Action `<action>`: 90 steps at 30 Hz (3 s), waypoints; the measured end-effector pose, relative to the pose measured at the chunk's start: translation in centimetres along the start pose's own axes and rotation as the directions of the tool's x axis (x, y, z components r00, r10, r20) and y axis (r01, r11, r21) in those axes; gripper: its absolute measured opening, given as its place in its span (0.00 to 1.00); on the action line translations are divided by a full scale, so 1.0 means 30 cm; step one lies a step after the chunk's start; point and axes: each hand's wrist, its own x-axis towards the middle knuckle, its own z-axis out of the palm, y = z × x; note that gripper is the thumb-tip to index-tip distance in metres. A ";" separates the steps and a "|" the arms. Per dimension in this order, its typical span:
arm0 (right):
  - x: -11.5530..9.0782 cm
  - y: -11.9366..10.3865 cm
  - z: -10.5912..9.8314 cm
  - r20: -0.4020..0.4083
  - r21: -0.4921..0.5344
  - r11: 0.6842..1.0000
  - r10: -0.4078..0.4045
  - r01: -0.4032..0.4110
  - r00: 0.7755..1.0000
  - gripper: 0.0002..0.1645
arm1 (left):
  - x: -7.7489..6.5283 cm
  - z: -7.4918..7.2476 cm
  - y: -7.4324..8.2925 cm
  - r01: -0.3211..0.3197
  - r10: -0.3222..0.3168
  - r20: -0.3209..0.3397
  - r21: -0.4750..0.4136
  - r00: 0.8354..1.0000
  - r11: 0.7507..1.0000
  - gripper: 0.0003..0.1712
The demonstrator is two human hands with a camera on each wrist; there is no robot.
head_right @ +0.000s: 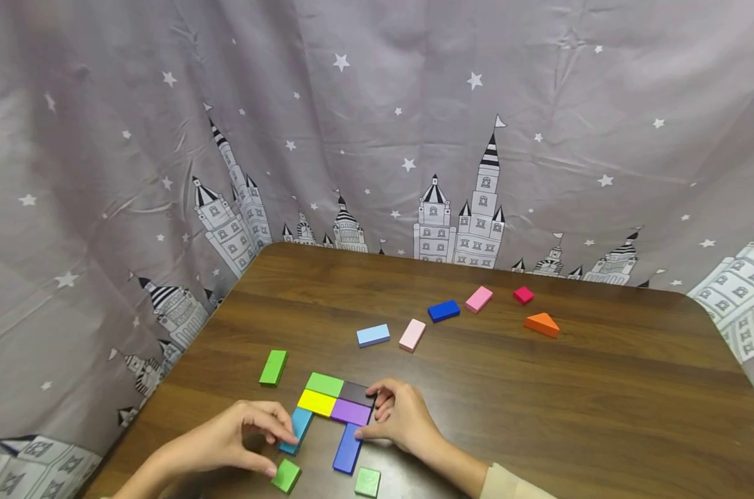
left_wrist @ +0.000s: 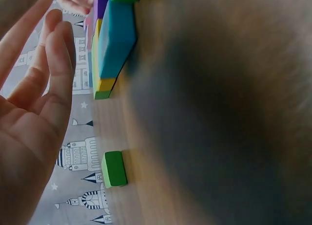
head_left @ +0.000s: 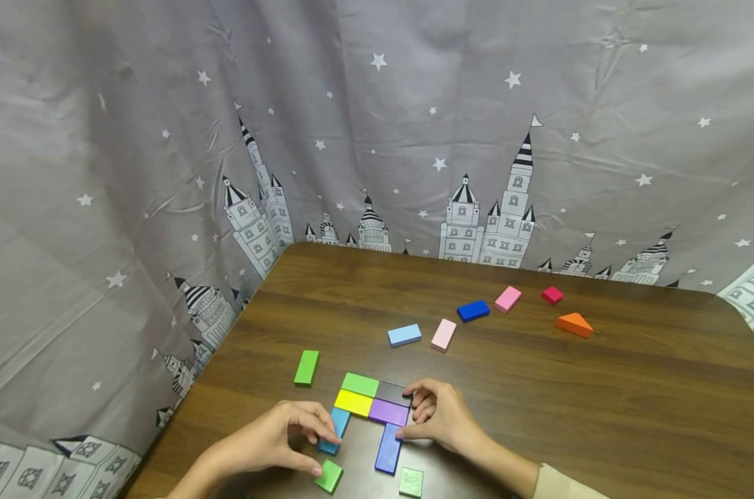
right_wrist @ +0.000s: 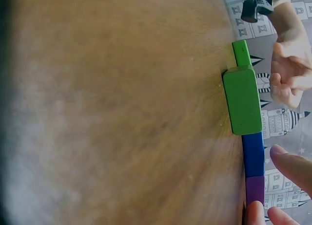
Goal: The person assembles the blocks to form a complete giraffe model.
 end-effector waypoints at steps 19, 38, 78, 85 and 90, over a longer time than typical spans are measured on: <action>-0.001 0.002 0.004 0.011 0.006 1.000 0.016 -0.016 1.000 0.32 | -0.055 0.063 0.018 0.044 -0.046 0.017 0.123 0.999 0.991 0.17; -0.001 0.006 0.003 0.022 0.005 1.000 0.016 -0.017 1.000 0.32 | -0.070 0.084 -0.010 0.011 -0.009 -0.016 0.121 1.000 0.993 0.15; 0.004 -0.001 -0.001 0.015 -0.009 1.000 0.015 -0.014 1.000 0.33 | -0.107 0.046 -0.032 0.027 -0.007 -0.105 0.192 0.994 0.981 0.15; 0.003 -0.002 -0.002 0.014 -0.001 1.000 0.012 -0.012 1.000 0.33 | -0.107 0.038 -0.043 0.050 -0.031 -0.107 0.175 0.994 0.983 0.15; 0.004 -0.001 -0.004 0.016 -0.004 1.000 0.008 -0.008 1.000 0.33 | -0.105 0.034 -0.045 0.049 -0.030 -0.111 0.175 0.993 0.983 0.16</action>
